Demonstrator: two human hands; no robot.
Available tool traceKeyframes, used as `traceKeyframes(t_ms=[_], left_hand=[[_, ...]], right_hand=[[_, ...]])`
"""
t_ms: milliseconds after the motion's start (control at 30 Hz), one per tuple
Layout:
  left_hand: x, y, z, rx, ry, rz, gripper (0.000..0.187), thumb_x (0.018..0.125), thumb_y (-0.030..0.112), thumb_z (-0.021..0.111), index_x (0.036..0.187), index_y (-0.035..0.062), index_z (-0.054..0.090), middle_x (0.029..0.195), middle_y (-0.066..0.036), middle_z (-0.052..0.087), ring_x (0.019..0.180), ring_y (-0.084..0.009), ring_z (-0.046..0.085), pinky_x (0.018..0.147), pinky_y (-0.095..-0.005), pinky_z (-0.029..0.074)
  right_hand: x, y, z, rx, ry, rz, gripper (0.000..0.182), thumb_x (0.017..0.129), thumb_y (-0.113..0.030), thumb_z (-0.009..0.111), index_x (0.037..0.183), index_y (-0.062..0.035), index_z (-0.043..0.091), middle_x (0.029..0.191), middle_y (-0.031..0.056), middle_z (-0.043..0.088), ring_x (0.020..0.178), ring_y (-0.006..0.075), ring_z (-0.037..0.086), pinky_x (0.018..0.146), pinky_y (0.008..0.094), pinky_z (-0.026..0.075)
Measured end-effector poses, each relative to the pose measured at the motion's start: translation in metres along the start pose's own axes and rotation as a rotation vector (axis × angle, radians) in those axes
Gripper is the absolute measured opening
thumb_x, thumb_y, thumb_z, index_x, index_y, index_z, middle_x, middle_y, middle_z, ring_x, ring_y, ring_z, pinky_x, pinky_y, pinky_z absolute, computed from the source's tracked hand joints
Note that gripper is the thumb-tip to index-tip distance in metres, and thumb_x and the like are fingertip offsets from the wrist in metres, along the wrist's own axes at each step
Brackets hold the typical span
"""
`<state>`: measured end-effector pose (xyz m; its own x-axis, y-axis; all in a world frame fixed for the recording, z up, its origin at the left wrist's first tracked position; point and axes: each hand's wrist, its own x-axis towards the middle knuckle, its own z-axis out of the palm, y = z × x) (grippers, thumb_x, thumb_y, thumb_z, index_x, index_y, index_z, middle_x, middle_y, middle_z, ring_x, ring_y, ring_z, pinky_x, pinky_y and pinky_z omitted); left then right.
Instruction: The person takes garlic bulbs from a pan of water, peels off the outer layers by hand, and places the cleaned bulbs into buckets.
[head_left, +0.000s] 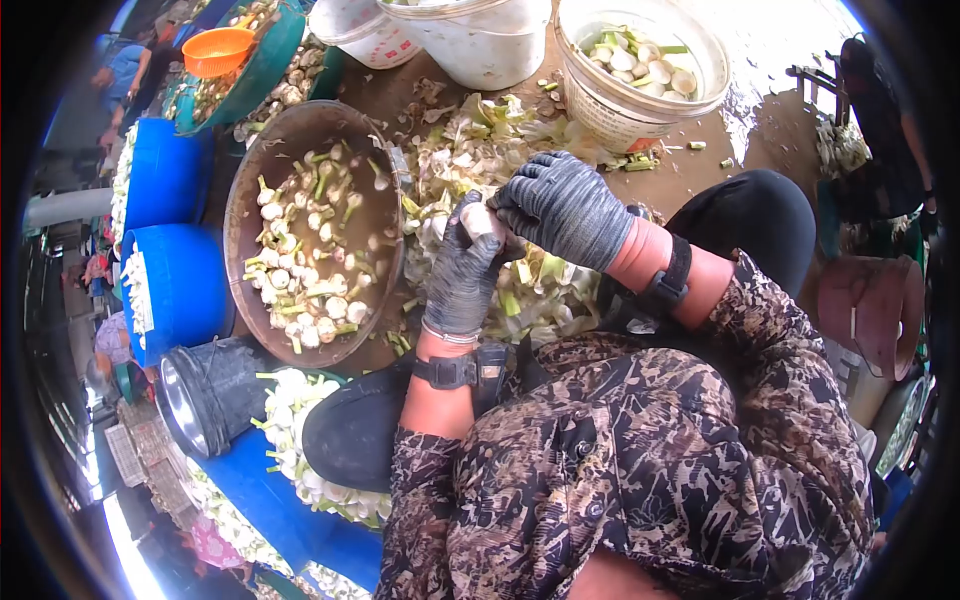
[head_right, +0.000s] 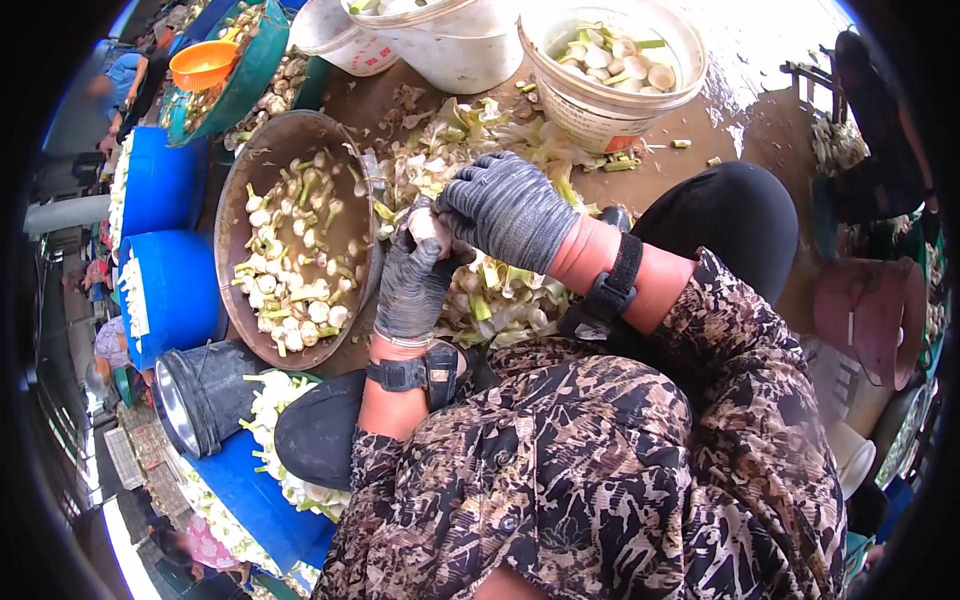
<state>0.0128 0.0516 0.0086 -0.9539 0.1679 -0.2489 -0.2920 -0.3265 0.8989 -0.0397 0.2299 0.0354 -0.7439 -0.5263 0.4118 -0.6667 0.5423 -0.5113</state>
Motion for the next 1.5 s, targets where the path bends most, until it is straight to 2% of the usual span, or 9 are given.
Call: traceKeyframes(t_ms=[67,133,533,700,1033,1233,1400,1433,1500], left_hand=[[-0.001,-0.001,-0.002,0.032,0.002,-0.023,0.051,0.087,0.028,0.07,0.128,0.0077,0.048,0.116,-0.006,0.056,0.1,-0.0197,0.059,0.082,-0.0371,0.054],[-0.003,0.003,0.004,0.155,0.022,0.028,0.042,0.095,0.036,0.059,0.12,0.0045,0.047,0.091,-0.003,0.056,0.08,-0.0131,0.058,0.077,-0.0293,0.052],[0.001,-0.004,-0.007,0.298,-0.103,0.127,0.057,0.091,0.027,0.063,0.138,0.0031,0.039,0.108,-0.006,0.055,0.092,-0.0129,0.056,0.086,-0.0273,0.049],[0.008,-0.002,0.004,0.806,0.175,0.301,0.075,0.071,0.006,0.08,0.134,0.0037,0.04,0.116,-0.015,0.053,0.101,-0.0236,0.057,0.091,-0.0354,0.048],[0.003,-0.005,0.021,1.303,0.367,0.539,0.067,0.065,0.01,0.078,0.124,0.0026,0.048,0.104,-0.019,0.055,0.096,-0.0345,0.056,0.086,-0.0438,0.048],[0.003,-0.007,0.013,0.893,0.194,0.359,0.065,0.07,0.004,0.075,0.128,0.0046,0.046,0.113,-0.015,0.056,0.103,-0.0274,0.058,0.092,-0.0374,0.047],[-0.002,0.003,0.0,0.549,-0.009,0.421,0.064,0.075,0.001,0.071,0.132,0.0064,0.043,0.123,-0.011,0.053,0.112,-0.0203,0.054,0.1,-0.0328,0.044],[-0.004,0.007,-0.001,0.447,-0.004,0.312,0.063,0.076,0.003,0.072,0.132,0.0067,0.043,0.124,-0.009,0.053,0.113,-0.0194,0.053,0.1,-0.033,0.044],[-0.003,0.007,-0.002,0.334,0.005,0.307,0.061,0.078,0.006,0.071,0.132,0.0064,0.043,0.124,-0.009,0.053,0.113,-0.0194,0.053,0.101,-0.033,0.044]], right_hand=[[-0.001,-0.003,0.002,-0.005,0.015,0.009,0.017,0.081,-0.026,0.064,0.083,-0.0093,0.067,0.076,0.0113,0.063,0.075,0.0316,0.062,0.069,0.0424,0.05],[-0.004,-0.002,0.006,0.018,-0.008,0.065,0.017,0.081,-0.025,0.064,0.083,-0.0084,0.066,0.076,0.0135,0.063,0.073,0.0336,0.062,0.067,0.044,0.051],[-0.009,0.004,0.016,0.338,-0.059,0.439,0.018,0.084,-0.025,0.065,0.087,-0.0066,0.064,0.079,0.0182,0.065,0.076,0.0366,0.064,0.066,0.0435,0.051],[-0.008,0.0,0.009,0.236,0.115,0.253,0.016,0.085,-0.023,0.065,0.084,-0.0076,0.066,0.078,0.0165,0.065,0.074,0.0359,0.063,0.066,0.0439,0.05],[-0.006,-0.007,0.014,-0.063,-0.072,0.237,0.012,0.078,-0.021,0.063,0.08,-0.0092,0.062,0.075,0.0128,0.062,0.075,0.0344,0.062,0.067,0.0447,0.05],[-0.004,0.006,0.013,0.252,-0.031,0.499,0.019,0.078,-0.023,0.065,0.085,-0.0051,0.064,0.077,0.018,0.066,0.075,0.0368,0.064,0.069,0.0442,0.051],[-0.001,0.06,0.003,-0.139,-0.002,0.595,0.018,0.084,-0.021,0.064,0.085,-0.0031,0.063,0.076,0.0183,0.064,0.072,0.0377,0.063,0.066,0.045,0.05],[0.003,0.063,-0.003,-0.18,-0.114,0.709,0.019,0.084,-0.023,0.061,0.091,-0.0059,0.067,0.086,0.0183,0.067,0.083,0.0356,0.064,0.078,0.0453,0.051],[-0.001,0.055,-0.009,-0.173,0.04,0.518,0.02,0.085,-0.022,0.061,0.095,-0.0065,0.067,0.088,0.0182,0.066,0.086,0.0357,0.063,0.079,0.0452,0.05]])
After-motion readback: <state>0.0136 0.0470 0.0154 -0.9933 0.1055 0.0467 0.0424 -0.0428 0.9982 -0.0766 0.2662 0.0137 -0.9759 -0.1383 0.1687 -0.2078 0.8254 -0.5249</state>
